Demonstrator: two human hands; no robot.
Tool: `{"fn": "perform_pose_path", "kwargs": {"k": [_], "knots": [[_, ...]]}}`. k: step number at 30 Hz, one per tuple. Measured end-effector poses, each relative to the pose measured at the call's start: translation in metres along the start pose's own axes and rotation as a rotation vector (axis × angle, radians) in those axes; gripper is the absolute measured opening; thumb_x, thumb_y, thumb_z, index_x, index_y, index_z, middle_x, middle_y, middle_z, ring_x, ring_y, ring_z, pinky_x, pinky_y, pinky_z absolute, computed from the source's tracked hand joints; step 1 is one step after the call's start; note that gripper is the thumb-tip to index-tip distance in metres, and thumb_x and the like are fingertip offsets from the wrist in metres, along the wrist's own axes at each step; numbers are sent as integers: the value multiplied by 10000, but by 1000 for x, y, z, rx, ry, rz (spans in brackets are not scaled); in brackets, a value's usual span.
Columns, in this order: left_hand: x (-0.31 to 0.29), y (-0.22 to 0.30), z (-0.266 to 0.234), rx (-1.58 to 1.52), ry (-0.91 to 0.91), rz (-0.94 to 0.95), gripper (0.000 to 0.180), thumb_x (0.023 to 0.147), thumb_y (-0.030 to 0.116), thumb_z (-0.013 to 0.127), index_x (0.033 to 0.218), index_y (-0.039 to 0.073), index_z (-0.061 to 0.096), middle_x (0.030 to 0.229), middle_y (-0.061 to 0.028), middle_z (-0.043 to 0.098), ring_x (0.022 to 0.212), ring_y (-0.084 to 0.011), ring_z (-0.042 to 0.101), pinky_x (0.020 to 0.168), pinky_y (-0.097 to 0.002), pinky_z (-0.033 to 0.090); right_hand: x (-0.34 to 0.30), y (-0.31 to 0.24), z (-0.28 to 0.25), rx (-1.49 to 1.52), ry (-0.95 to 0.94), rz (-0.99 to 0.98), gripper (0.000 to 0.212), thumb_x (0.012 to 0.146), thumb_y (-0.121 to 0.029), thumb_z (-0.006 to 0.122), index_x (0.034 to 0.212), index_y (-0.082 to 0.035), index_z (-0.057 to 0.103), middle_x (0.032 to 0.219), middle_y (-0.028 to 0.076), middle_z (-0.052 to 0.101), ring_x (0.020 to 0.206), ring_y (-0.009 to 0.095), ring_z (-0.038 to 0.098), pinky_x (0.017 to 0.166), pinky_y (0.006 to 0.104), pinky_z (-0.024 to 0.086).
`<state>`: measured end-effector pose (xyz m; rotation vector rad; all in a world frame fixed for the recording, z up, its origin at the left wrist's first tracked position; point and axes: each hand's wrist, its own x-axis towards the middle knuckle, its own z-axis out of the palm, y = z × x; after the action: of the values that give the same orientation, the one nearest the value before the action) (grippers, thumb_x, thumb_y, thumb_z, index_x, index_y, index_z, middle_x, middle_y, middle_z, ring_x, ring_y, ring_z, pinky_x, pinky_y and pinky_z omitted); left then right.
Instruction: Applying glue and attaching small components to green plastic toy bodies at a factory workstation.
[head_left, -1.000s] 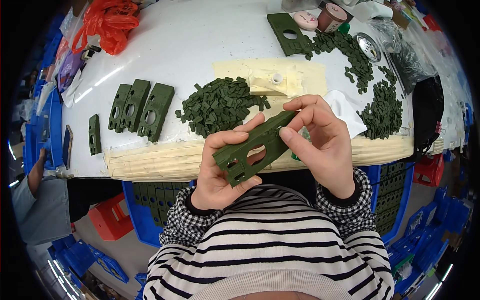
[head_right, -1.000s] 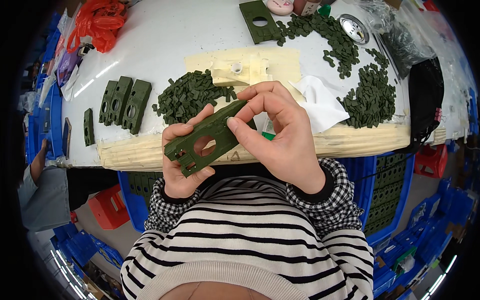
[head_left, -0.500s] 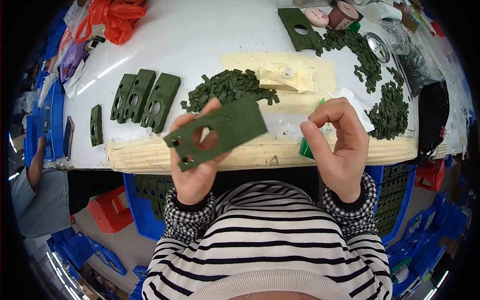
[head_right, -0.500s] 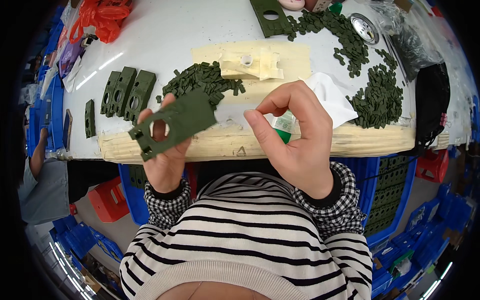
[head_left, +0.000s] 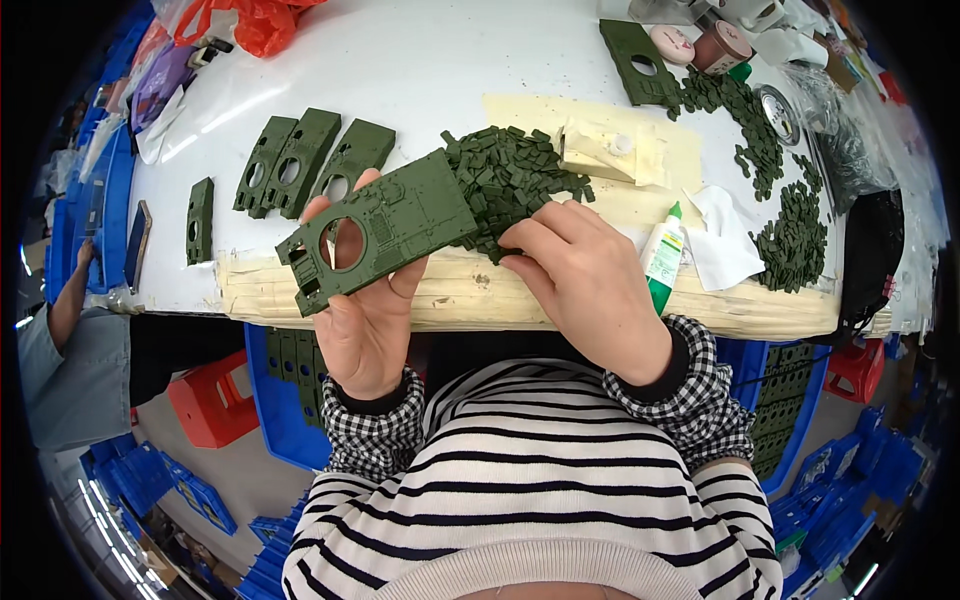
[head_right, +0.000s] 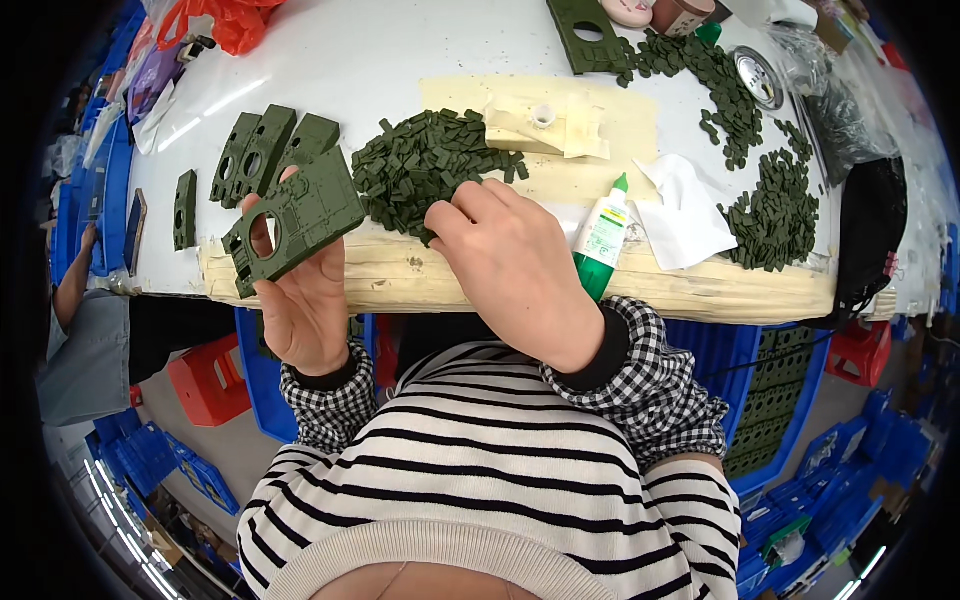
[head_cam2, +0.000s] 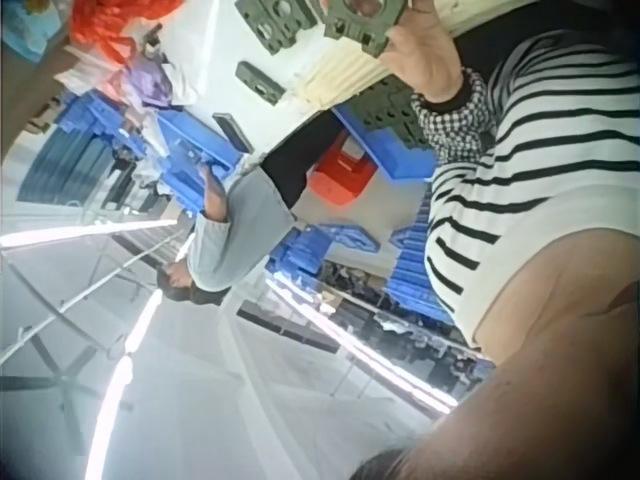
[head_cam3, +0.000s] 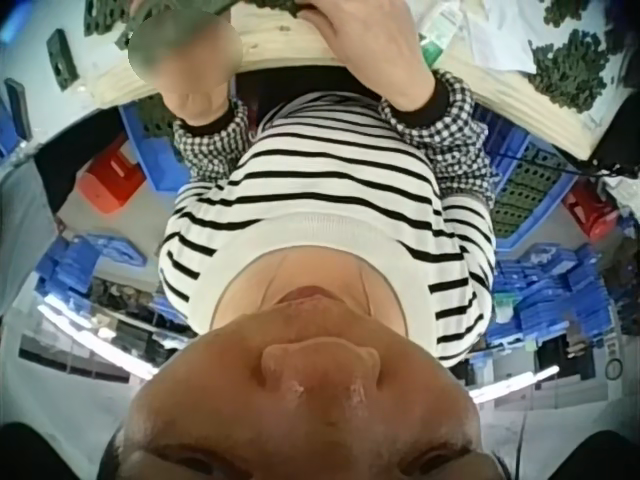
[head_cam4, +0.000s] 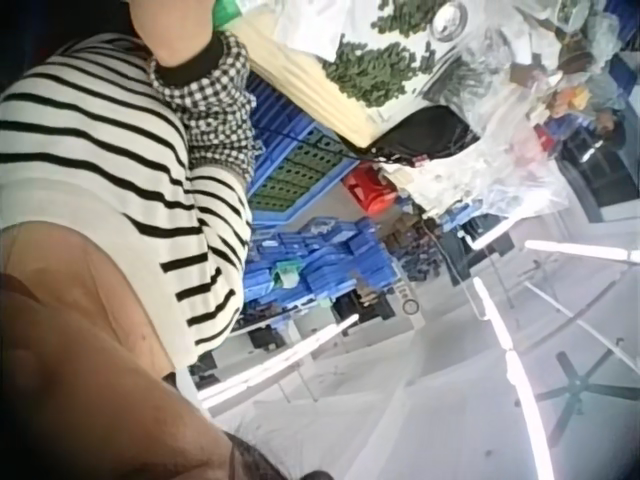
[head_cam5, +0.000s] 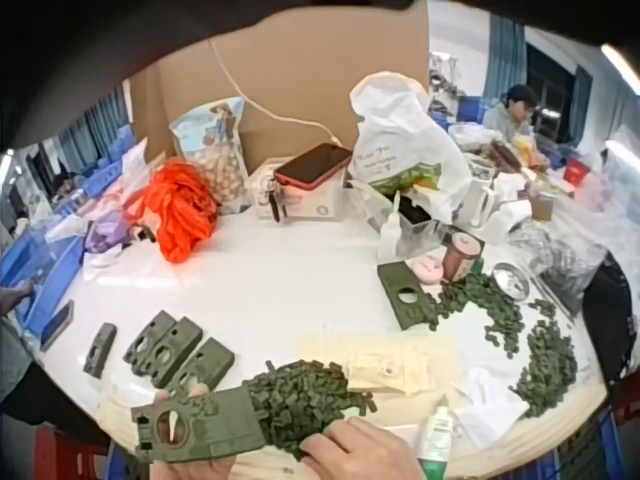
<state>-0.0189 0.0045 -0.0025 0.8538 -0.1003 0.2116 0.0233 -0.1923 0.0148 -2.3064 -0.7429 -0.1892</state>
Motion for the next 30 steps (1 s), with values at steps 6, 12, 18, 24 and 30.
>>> {"fn": "perform_pose_path", "kwargs": {"k": [6, 12, 18, 24, 30], "knots": [[-2, -1, -11, -13, -149, -43, 690, 977, 293, 516, 1510, 112, 118, 1554, -233, 90, 1430, -342, 213, 1144, -478, 312, -4, 3, 1, 69, 16, 30, 149, 750, -46, 719, 880, -28, 651, 774, 93, 603, 723, 267, 587, 651, 352, 482], [-3, 0, -11, -33, -140, -47, 691, 978, 310, 514, 1510, 112, 120, 1553, -229, 104, 1431, -341, 215, 1132, -459, 334, -7, -1, -6, 150, 44, 89, 141, 745, -9, 716, 872, -18, 657, 758, 88, 602, 701, 253, 586, 610, 329, 476], [-3, -7, -3, 83, 64, 48, 726, 917, 316, 631, 1482, 138, 213, 1503, -224, 278, 1086, -243, 579, 824, -323, 541, -17, 4, -4, -99, 103, -89, 158, 728, 13, 724, 867, -8, 651, 736, 89, 588, 682, 245, 574, 585, 309, 469], [0, -24, 25, 276, 75, 138, 687, 823, -89, 651, 1378, 82, 282, 1492, -243, 290, 883, -227, 659, 747, -337, 581, -12, -13, -18, 161, 237, -94, 179, 704, 54, 740, 851, 5, 650, 767, 97, 616, 664, 230, 588, 574, 300, 479], [3, -38, 41, 263, -65, 105, 715, 790, -96, 686, 1356, 74, 283, 1487, -230, 290, 1189, -273, 547, 926, -357, 550, -10, -16, -24, 320, 264, -15, 182, 716, 29, 744, 877, 2, 663, 792, 103, 632, 670, 232, 600, 567, 304, 484]]}}
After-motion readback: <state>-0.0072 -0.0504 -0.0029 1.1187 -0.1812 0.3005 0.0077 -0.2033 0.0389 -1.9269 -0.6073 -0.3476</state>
